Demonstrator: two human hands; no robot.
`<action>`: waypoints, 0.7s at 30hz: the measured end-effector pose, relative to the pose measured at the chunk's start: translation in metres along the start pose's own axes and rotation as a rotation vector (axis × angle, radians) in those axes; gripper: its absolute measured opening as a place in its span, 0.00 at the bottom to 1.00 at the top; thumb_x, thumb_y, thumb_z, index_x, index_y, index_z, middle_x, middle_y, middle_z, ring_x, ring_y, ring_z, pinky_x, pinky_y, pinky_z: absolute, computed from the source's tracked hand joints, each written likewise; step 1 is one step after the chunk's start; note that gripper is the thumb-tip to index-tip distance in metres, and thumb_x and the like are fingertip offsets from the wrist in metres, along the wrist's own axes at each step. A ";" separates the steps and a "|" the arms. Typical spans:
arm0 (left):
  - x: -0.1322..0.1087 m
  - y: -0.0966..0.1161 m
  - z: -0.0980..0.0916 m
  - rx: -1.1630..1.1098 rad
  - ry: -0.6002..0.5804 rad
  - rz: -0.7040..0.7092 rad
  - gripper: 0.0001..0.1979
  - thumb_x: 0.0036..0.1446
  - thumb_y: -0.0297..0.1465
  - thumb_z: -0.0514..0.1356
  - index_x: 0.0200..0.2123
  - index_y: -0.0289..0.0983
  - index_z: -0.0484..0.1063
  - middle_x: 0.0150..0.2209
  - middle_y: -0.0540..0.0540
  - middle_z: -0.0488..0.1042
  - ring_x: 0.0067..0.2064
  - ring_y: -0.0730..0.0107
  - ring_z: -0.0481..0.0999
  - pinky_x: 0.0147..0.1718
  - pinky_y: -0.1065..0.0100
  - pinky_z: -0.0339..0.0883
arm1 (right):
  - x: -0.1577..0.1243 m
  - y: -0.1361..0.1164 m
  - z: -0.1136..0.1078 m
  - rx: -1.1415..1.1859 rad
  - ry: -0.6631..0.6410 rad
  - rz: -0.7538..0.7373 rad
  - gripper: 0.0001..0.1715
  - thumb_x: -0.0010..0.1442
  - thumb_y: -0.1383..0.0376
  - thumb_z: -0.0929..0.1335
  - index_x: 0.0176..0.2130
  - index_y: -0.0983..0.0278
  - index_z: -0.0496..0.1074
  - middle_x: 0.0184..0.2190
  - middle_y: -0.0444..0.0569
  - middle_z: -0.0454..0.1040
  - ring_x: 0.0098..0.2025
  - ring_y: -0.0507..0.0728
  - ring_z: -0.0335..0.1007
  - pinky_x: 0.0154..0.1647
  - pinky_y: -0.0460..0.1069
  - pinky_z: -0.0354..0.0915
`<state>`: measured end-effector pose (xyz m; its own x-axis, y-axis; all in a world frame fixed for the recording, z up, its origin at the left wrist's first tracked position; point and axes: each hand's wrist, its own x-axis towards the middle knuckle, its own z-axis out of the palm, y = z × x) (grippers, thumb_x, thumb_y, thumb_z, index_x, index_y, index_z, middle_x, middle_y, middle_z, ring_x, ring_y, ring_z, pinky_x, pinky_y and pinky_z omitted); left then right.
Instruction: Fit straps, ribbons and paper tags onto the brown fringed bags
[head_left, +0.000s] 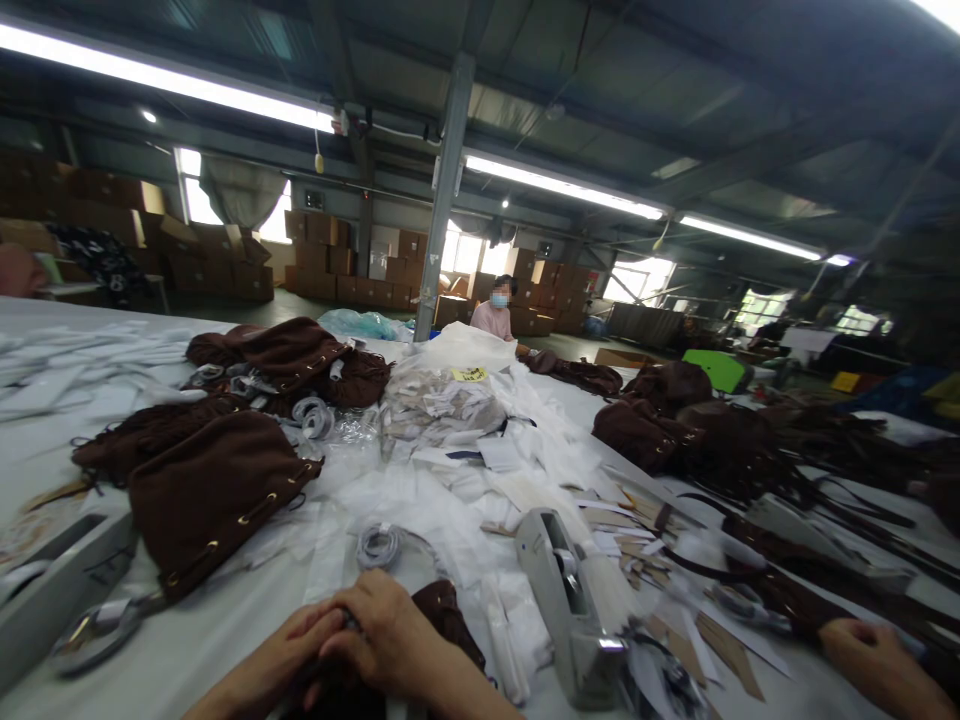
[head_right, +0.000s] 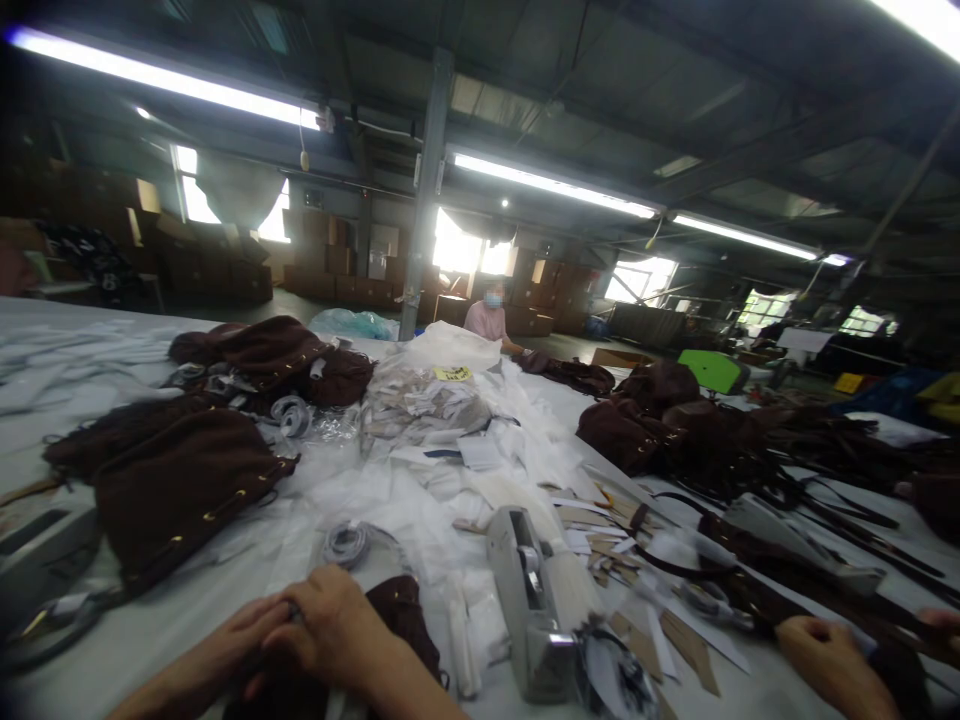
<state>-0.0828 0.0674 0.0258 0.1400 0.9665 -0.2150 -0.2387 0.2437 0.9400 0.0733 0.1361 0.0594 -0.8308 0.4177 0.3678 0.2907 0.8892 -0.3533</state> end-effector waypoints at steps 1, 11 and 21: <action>0.000 -0.001 -0.001 -0.010 -0.016 -0.001 0.25 0.48 0.53 0.62 0.28 0.35 0.70 0.25 0.48 0.73 0.18 0.78 0.63 0.17 0.74 0.50 | 0.000 -0.001 0.000 -0.024 0.012 -0.026 0.18 0.62 0.54 0.65 0.43 0.65 0.69 0.36 0.50 0.71 0.38 0.57 0.66 0.39 0.48 0.64; 0.002 -0.002 -0.006 -0.005 -0.058 -0.029 0.30 0.48 0.58 0.57 0.28 0.33 0.69 0.25 0.42 0.75 0.17 0.77 0.65 0.17 0.73 0.43 | 0.003 0.008 0.025 -0.154 0.145 -0.130 0.18 0.64 0.53 0.62 0.41 0.67 0.66 0.35 0.51 0.72 0.36 0.57 0.64 0.41 0.50 0.64; -0.001 -0.005 -0.013 0.009 -0.108 -0.026 0.26 0.53 0.54 0.56 0.31 0.34 0.70 0.27 0.44 0.74 0.20 0.74 0.67 0.19 0.73 0.51 | 0.008 0.015 0.034 -0.208 0.210 -0.180 0.23 0.65 0.50 0.60 0.40 0.68 0.68 0.31 0.52 0.70 0.35 0.57 0.65 0.37 0.50 0.64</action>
<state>-0.0948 0.0661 0.0182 0.2490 0.9456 -0.2095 -0.2253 0.2670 0.9370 0.0550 0.1465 0.0278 -0.7682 0.2606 0.5848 0.2568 0.9621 -0.0914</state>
